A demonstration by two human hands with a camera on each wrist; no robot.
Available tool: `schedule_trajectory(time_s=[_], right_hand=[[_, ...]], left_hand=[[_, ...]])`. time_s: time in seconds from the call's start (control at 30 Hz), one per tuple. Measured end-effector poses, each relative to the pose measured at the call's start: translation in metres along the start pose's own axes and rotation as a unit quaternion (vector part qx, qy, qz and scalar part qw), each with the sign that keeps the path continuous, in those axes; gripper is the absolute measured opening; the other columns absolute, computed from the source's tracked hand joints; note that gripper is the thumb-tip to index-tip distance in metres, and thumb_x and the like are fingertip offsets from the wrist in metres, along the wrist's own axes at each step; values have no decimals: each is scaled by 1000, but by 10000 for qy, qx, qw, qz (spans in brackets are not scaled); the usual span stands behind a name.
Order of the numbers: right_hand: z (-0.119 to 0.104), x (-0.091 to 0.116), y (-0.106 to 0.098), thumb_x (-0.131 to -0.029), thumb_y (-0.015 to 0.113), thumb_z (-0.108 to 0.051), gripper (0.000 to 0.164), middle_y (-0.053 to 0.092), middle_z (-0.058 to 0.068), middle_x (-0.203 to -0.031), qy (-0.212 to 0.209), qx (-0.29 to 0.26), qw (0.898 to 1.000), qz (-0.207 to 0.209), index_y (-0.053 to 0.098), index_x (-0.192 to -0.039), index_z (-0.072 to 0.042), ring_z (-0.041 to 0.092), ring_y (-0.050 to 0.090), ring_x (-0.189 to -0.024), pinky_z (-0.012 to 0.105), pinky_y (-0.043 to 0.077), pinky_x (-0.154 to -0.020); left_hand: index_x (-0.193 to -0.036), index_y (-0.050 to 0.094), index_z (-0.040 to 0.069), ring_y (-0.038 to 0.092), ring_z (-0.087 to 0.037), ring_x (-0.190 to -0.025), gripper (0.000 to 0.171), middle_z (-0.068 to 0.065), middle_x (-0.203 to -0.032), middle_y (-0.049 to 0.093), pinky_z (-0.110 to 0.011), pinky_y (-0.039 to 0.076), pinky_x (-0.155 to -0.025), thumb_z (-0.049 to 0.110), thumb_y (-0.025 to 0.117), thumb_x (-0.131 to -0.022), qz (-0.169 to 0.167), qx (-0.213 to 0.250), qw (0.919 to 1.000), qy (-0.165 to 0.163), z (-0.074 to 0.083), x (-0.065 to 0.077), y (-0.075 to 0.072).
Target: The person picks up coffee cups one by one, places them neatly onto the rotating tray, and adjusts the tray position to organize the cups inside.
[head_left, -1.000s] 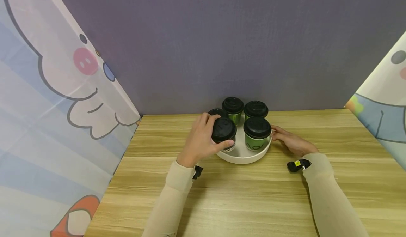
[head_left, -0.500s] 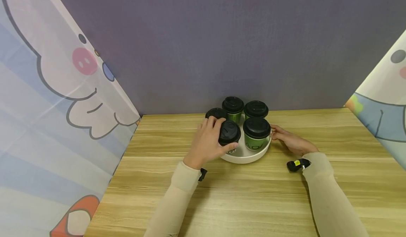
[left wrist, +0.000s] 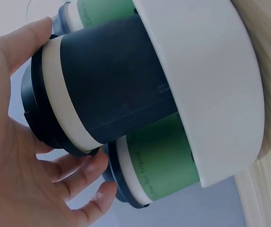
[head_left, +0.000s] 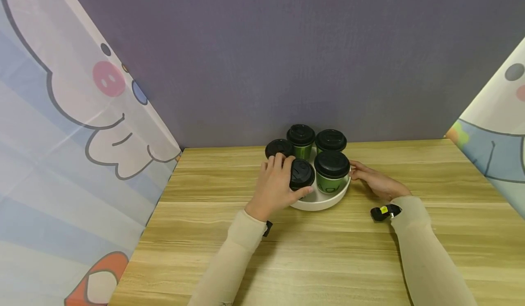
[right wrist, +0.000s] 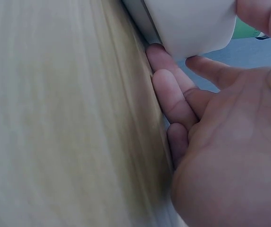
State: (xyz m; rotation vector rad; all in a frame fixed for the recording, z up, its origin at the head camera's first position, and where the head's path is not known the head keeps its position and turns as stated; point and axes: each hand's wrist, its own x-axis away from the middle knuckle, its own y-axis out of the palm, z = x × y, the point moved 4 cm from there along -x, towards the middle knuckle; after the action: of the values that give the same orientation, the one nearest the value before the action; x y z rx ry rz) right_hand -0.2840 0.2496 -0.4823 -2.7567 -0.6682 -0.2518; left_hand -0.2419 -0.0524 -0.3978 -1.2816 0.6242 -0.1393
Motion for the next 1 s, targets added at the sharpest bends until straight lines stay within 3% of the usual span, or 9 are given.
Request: schedule_trajectory(time_s=[0.33, 0.57, 0.73, 1.0], right_hand=[[1, 1, -1, -103, 49, -20, 77, -4, 26, -170, 55, -45, 10000, 13, 5, -164, -2, 49, -16, -153, 75, -10, -116], [3, 3, 0, -104, 49, -22, 78, -7, 25, -170, 168, -21, 9999, 4, 3, -165, -6, 50, -17, -153, 76, -9, -115], [4, 2, 0, -105, 49, -22, 78, -8, 25, -170, 123, -8, 9999, -6, 2, -165, -5, 50, -17, -153, 76, -9, -116], [9, 1, 0, -104, 51, -24, 80, -7, 25, -170, 283, -24, 9996, 40, 2, -165, -6, 49, -15, -153, 75, -7, -117]], left_hand=[[-146, 51, 9, 48, -29, -117, 96, -11, -134, 51, -48, 42, -95, 81, 60, -83, 192, -196, 9996, -112, 4, -1, 9], [-147, 51, 11, 48, -28, -114, 91, -10, -134, 52, -45, 39, -90, 78, 60, -86, 388, -229, 9989, -88, 7, 0, 11], [-148, 51, 11, 48, -28, -113, 91, -11, -134, 52, -45, 39, -89, 75, 65, -85, 404, -198, 9990, -86, 7, 1, 11], [-150, 49, 15, 48, -28, -115, 91, -11, -135, 51, -45, 39, -91, 78, 61, -85, 297, -132, 9994, -118, 4, 2, 12]])
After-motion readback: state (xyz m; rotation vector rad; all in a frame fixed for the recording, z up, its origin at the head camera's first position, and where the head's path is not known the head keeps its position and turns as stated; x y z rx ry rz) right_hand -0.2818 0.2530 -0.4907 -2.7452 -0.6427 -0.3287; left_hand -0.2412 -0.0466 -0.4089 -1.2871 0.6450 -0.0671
